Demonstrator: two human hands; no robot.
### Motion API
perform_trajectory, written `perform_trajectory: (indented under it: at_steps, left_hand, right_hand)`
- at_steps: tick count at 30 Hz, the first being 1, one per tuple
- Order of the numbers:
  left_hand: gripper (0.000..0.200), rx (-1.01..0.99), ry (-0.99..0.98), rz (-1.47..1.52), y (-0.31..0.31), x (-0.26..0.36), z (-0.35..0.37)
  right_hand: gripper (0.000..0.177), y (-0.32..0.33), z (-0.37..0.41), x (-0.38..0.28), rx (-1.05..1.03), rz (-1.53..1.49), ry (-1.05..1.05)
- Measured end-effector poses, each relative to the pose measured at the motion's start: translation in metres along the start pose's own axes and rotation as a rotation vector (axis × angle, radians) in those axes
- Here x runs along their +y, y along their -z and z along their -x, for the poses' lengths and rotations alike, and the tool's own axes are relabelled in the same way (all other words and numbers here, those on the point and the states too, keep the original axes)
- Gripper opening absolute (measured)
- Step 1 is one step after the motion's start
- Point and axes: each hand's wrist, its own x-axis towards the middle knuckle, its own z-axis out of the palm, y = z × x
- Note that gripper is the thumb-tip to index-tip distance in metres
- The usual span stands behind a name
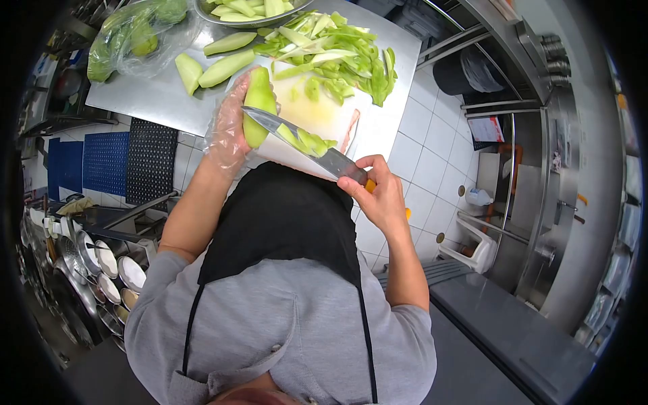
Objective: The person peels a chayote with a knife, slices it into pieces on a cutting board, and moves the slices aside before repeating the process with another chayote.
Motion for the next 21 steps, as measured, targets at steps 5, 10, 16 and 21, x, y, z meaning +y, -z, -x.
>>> perform_trajectory:
  at_steps: [5,10,16,21]
  left_hand:
    - [0.027,0.015,-0.02,-0.058,-0.011,0.002,0.009]
    - [0.025,-0.005,-0.012,-0.044,-0.02,-0.001,0.02]
    - [0.026,0.022,-0.064,-0.142,-0.015,0.004,0.017]
    - [0.027,0.048,-0.015,-0.057,-0.017,-0.003,0.017]
  right_hand:
    - [0.052,-0.001,0.001,-0.003,0.023,-0.002,0.015]
    - [0.052,-0.007,-0.006,-0.001,0.042,0.004,0.026]
    - [0.051,-0.004,-0.003,0.005,0.011,-0.054,0.0]
    - [0.052,-0.014,-0.015,0.012,0.082,-0.013,0.038]
